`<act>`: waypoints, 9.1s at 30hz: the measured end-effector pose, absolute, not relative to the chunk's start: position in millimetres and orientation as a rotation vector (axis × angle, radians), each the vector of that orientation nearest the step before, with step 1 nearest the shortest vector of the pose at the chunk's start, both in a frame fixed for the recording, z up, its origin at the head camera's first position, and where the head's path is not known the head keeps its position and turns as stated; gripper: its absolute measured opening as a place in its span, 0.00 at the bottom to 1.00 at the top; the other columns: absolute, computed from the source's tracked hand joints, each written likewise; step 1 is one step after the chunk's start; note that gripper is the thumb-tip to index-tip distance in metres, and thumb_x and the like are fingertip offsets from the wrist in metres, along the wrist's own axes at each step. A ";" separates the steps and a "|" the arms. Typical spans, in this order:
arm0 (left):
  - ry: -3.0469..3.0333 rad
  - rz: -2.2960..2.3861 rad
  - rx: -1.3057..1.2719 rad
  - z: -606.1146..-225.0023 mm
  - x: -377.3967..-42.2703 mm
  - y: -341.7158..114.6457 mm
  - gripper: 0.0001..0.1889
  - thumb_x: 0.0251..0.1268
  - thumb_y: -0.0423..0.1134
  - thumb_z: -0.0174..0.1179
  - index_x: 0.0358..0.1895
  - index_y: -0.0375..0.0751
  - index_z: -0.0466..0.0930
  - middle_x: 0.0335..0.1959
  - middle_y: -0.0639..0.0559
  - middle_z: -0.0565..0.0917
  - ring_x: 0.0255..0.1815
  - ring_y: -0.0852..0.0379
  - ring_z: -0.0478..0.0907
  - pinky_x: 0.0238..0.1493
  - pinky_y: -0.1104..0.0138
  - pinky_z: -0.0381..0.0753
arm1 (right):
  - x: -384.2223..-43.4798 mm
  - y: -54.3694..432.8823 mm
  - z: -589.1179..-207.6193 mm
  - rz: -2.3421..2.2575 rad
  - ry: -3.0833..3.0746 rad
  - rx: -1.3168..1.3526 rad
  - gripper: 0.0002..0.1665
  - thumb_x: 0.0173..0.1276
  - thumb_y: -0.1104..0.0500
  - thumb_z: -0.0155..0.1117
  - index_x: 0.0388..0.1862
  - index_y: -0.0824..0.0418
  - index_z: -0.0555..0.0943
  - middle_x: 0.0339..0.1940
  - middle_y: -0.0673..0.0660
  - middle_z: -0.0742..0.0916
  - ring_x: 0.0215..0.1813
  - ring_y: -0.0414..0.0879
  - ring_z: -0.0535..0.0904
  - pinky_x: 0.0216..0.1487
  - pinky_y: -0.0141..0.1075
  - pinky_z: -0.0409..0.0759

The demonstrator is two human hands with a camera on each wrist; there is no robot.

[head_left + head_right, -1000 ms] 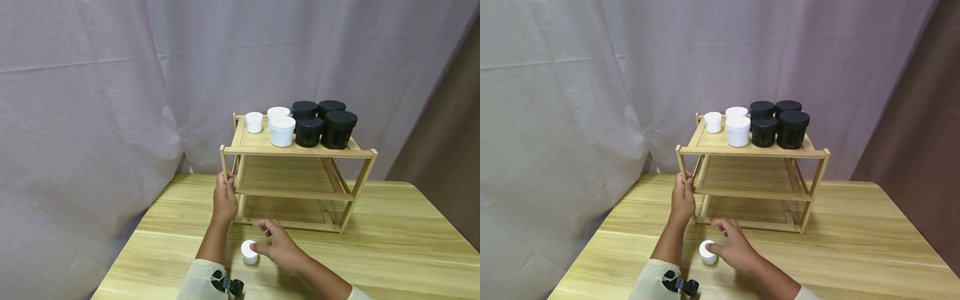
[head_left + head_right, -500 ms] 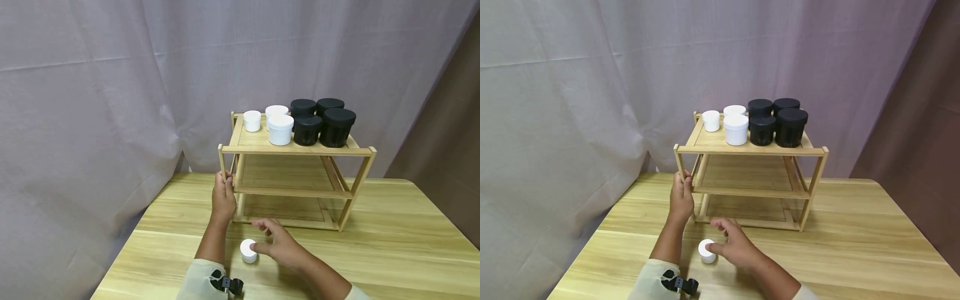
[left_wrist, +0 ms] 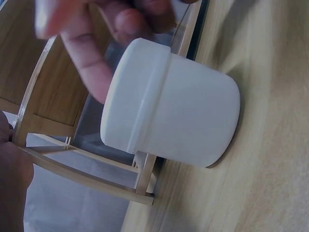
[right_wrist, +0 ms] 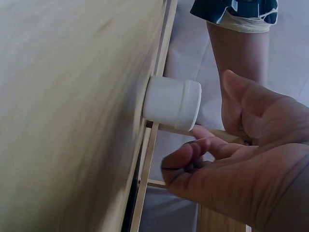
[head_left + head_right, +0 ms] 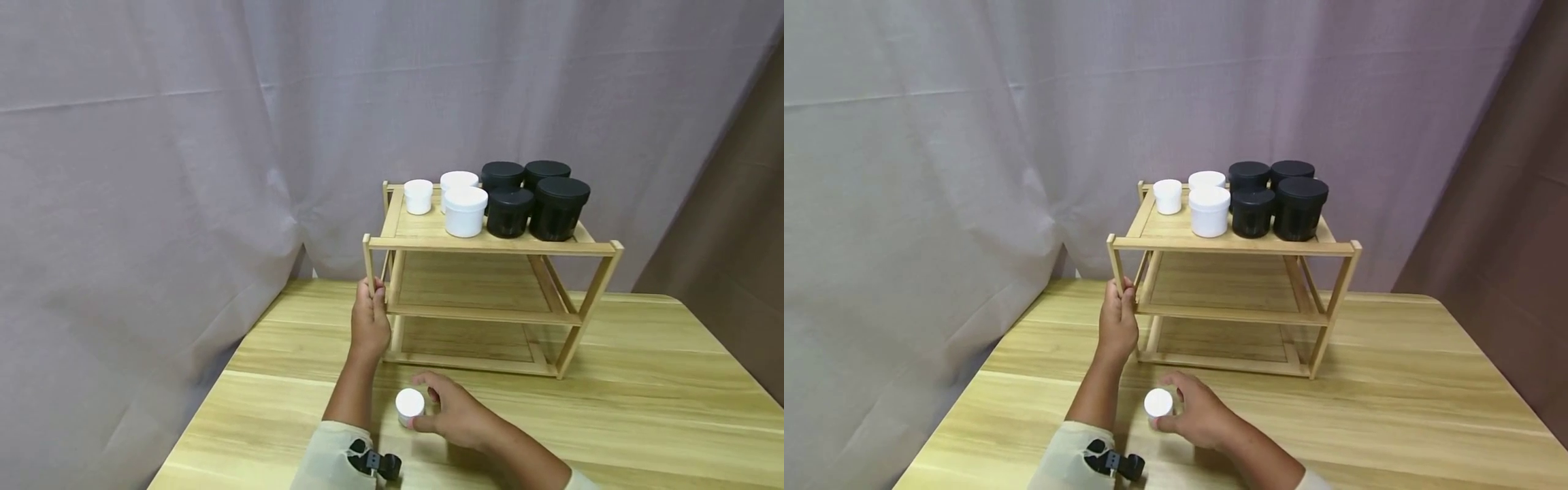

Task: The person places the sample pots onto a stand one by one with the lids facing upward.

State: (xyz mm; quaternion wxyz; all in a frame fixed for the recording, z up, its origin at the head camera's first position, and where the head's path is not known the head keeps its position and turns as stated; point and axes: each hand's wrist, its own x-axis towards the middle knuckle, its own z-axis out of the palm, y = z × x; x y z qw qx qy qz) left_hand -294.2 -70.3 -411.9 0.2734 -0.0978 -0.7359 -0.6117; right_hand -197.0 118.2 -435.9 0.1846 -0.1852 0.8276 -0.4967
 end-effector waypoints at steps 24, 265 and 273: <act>-1.992 -1.621 -0.256 -411.5 -295.5 -69.6 0.07 0.90 0.35 0.46 0.57 0.36 0.72 0.33 0.47 0.72 0.29 0.58 0.65 0.34 0.69 0.69 | -202.9 116.5 -441.5 -1.330 2.348 -0.565 0.38 0.68 0.61 0.81 0.75 0.63 0.77 0.69 0.71 0.81 0.70 0.71 0.77 0.62 0.65 0.81; -1.949 -1.600 -0.256 -411.7 -291.0 -74.9 0.07 0.88 0.32 0.49 0.56 0.33 0.73 0.32 0.39 0.76 0.30 0.58 0.69 0.34 0.70 0.72 | -301.0 70.8 -171.1 -0.652 3.083 -0.364 0.34 0.88 0.50 0.53 0.80 0.72 0.67 0.64 0.72 0.82 0.46 0.60 0.85 0.32 0.39 0.84; -1.949 -1.593 -0.257 -412.6 -291.7 -76.3 0.09 0.89 0.33 0.48 0.58 0.30 0.72 0.33 0.40 0.76 0.31 0.59 0.69 0.35 0.69 0.73 | -302.2 68.2 -170.5 -0.645 3.083 -0.330 0.34 0.88 0.50 0.53 0.80 0.72 0.66 0.63 0.73 0.82 0.34 0.54 0.83 0.29 0.39 0.84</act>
